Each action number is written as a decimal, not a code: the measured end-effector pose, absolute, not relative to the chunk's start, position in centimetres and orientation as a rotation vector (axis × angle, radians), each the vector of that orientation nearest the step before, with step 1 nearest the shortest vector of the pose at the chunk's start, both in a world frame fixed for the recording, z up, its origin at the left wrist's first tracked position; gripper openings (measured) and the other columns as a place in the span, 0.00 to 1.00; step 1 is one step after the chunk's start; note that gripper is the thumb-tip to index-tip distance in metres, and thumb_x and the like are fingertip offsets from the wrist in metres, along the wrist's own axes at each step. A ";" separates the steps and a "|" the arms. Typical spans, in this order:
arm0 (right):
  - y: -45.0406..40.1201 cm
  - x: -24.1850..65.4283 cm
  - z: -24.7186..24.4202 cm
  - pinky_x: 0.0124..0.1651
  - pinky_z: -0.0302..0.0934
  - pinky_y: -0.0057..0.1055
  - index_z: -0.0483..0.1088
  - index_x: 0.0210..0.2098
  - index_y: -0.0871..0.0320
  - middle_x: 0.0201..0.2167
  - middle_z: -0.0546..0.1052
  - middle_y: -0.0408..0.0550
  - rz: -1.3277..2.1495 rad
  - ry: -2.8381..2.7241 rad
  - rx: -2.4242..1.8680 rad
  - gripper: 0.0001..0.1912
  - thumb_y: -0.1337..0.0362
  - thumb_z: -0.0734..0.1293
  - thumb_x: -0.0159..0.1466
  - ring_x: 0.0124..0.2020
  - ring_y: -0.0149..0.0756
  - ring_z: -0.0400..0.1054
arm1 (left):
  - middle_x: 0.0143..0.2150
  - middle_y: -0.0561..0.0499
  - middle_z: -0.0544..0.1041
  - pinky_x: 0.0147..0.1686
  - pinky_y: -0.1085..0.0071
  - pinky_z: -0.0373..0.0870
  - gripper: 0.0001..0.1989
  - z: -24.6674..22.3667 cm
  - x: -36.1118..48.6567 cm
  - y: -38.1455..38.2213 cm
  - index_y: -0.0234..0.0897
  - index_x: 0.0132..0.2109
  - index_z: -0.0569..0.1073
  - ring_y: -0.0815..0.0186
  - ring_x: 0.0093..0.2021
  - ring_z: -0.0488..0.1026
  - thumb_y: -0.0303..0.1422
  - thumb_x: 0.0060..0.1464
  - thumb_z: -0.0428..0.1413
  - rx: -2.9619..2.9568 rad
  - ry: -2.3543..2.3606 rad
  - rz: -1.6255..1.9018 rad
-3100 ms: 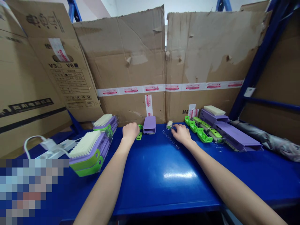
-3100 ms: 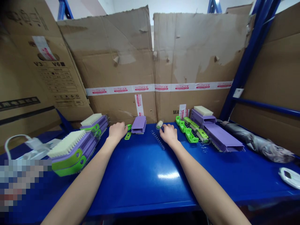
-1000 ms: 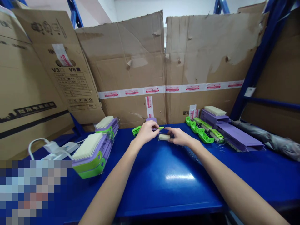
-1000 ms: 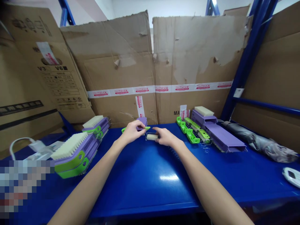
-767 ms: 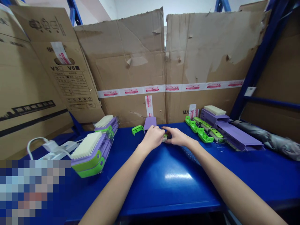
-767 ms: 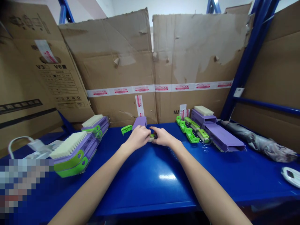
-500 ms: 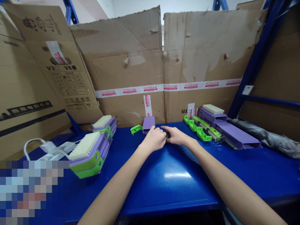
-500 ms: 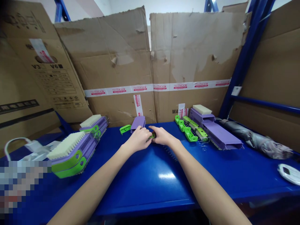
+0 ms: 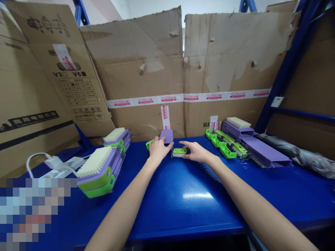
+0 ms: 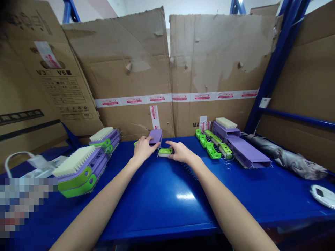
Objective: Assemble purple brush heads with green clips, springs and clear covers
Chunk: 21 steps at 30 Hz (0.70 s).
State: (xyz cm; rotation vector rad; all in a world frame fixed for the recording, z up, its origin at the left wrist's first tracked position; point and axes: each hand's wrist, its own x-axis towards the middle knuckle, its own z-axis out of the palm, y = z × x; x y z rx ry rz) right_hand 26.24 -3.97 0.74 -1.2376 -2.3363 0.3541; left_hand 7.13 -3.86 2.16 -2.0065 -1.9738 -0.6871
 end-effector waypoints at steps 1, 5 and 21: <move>-4.0 26.2 0.8 0.52 0.61 0.35 0.58 0.62 0.62 0.49 0.74 0.57 0.360 -2.337 -1.241 0.37 0.66 0.70 0.53 0.49 0.44 0.69 | 0.45 0.40 0.73 0.44 0.62 0.65 0.25 2.2 6.9 -3.7 0.37 0.50 0.72 0.52 0.47 0.72 0.49 0.53 0.51 -2.018 -2.037 -0.682; -4.1 26.0 0.7 0.52 0.61 0.36 0.57 0.62 0.61 0.48 0.75 0.56 0.357 -2.334 -1.255 0.38 0.67 0.70 0.53 0.49 0.44 0.70 | 0.44 0.39 0.76 0.42 0.63 0.67 0.29 2.4 6.5 -3.5 0.36 0.51 0.70 0.52 0.45 0.74 0.51 0.49 0.54 -1.994 -2.180 -0.748; -3.5 25.1 1.9 0.48 0.64 0.39 0.51 0.62 0.51 0.53 0.69 0.54 0.949 -1.154 -0.965 0.35 0.46 0.62 0.60 0.52 0.42 0.65 | 0.45 0.45 0.73 0.44 0.62 0.68 0.21 2.6 9.0 -5.1 0.39 0.46 0.65 0.57 0.46 0.69 0.39 0.46 0.61 -1.927 -1.325 -1.531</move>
